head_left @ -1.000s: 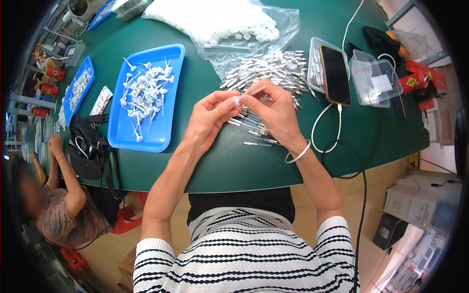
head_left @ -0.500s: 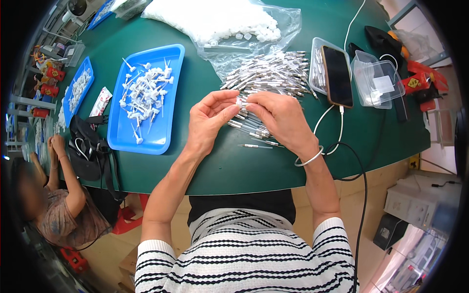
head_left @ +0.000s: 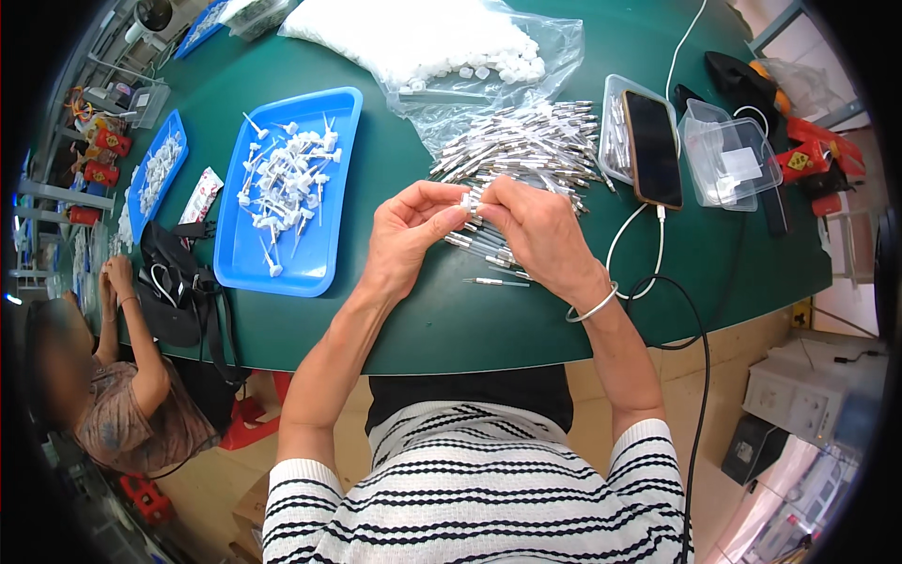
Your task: The person repeatedly picks up a small white plastic cap and a metal rod from a table, inserts the cap onto the rod, and places the assembled unit into a blue tray. The process is repeated continuously throughout the clip.
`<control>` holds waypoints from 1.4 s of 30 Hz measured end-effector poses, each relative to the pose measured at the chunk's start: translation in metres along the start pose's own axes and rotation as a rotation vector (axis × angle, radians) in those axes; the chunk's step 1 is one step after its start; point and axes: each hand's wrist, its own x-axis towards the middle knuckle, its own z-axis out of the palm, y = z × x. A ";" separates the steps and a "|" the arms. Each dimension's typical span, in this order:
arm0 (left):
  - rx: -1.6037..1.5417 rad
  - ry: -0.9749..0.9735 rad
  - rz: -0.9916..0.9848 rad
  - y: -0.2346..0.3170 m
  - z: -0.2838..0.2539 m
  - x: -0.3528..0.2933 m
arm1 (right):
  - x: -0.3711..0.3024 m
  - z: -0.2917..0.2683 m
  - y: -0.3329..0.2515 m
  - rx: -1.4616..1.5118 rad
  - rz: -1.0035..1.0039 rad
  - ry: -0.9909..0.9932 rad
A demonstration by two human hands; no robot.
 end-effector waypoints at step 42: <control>-0.066 -0.061 0.179 0.009 0.005 -0.006 | -0.004 0.008 -0.002 0.624 0.292 -0.067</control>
